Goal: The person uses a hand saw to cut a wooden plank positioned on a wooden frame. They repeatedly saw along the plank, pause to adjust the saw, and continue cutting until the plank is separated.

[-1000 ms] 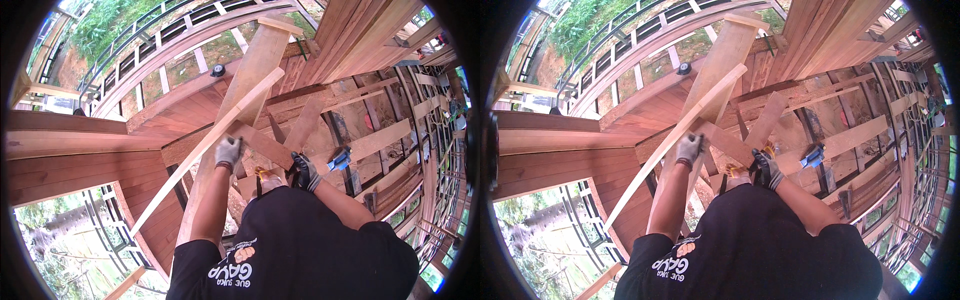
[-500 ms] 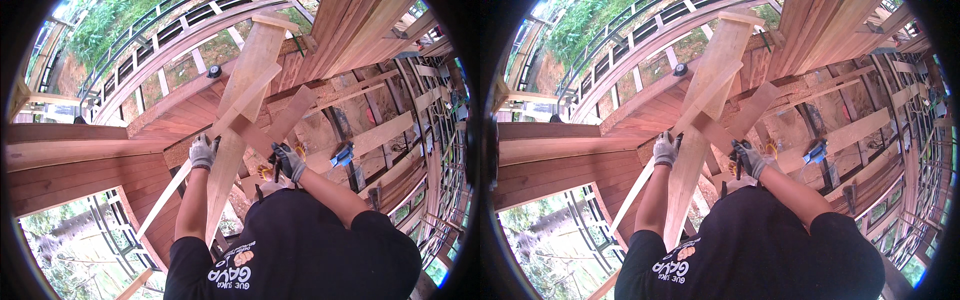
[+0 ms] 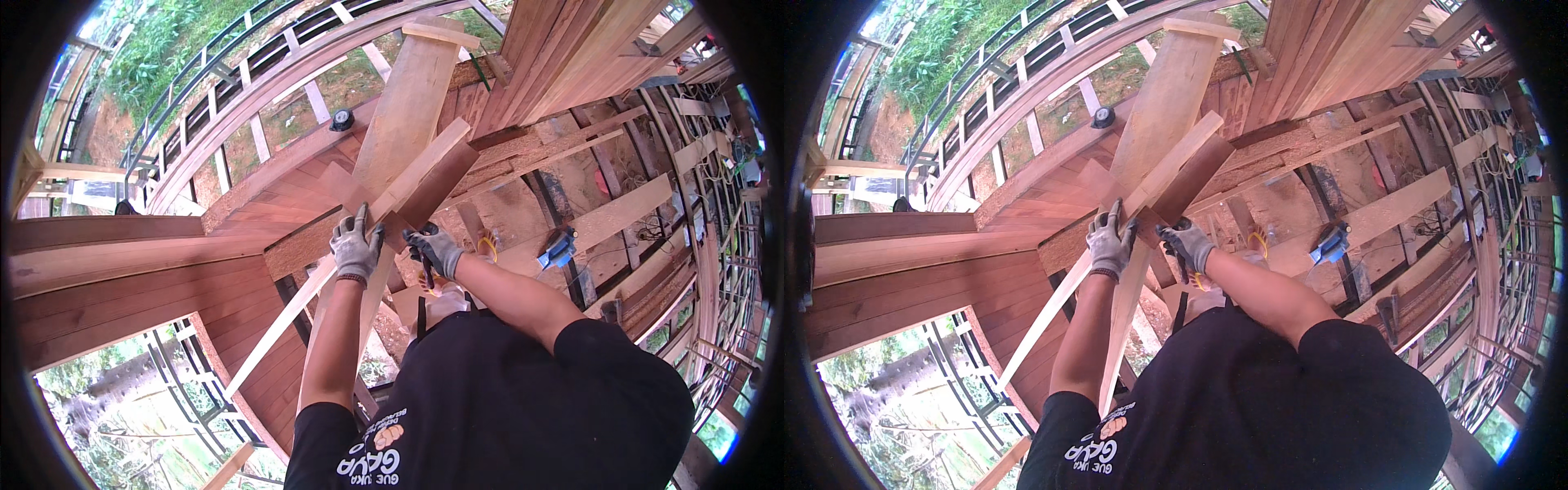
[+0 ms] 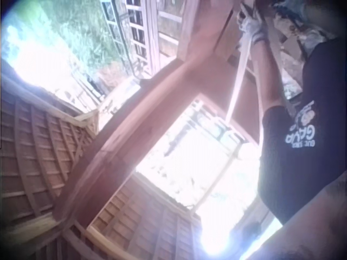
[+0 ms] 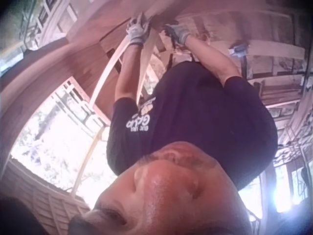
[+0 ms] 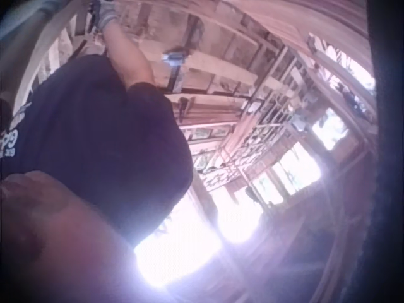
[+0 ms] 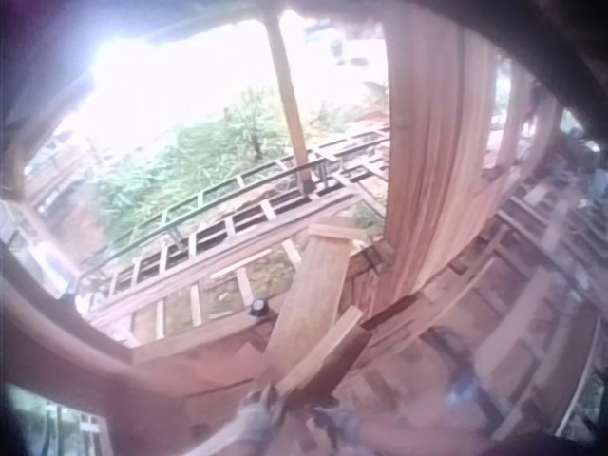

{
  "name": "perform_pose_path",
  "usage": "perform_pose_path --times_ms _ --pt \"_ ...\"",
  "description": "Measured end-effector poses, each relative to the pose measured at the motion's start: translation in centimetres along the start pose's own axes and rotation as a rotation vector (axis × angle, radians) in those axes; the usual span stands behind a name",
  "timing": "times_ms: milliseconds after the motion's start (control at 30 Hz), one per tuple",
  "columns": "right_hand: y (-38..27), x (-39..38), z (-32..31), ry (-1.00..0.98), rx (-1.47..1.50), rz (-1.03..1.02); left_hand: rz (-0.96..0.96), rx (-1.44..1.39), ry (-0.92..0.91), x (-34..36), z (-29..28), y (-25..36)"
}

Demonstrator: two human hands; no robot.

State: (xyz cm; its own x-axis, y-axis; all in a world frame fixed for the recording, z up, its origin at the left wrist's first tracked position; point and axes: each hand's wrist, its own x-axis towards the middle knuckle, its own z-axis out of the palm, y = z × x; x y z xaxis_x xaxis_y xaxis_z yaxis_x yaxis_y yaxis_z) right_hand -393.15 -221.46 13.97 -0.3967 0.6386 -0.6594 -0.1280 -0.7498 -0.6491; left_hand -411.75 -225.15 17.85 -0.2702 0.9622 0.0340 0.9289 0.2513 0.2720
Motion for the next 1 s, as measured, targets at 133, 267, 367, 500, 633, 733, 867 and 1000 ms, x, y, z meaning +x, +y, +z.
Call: perform_pose_path --times_ms 133,267,367,500,633,733,867,1000 --pt "1.2 0.6 0.0 -0.003 0.160 -0.053 -0.074 0.016 -0.057 0.8 -0.1 1.1" --pt "1.5 0.4 0.7 0.017 0.249 -0.051 -0.080 0.011 -0.054 0.9 0.1 0.6" --pt "1.8 0.9 0.3 -0.005 0.219 -0.040 -0.050 -0.045 -0.033 0.9 0.1 0.2" --pt "1.4 0.2 0.0 0.016 0.317 -0.111 -0.047 -0.059 0.009 1.2 -0.2 0.6" --pt "0.6 -2.5 -4.2 0.022 0.367 -0.079 -0.058 -0.054 0.082 1.8 0.1 -0.2" --pt "0.3 -5.1 -8.2 0.092 0.438 -0.111 -0.098 -0.086 0.114 3.2 0.3 -1.2" --pt "0.5 -9.7 -13.4 0.189 0.310 -0.187 -0.170 -0.137 0.096 4.9 0.4 -2.0" --pt "-0.4 -13.5 -14.8 0.128 0.241 -0.218 -0.187 -0.159 0.107 5.2 1.5 -2.8"
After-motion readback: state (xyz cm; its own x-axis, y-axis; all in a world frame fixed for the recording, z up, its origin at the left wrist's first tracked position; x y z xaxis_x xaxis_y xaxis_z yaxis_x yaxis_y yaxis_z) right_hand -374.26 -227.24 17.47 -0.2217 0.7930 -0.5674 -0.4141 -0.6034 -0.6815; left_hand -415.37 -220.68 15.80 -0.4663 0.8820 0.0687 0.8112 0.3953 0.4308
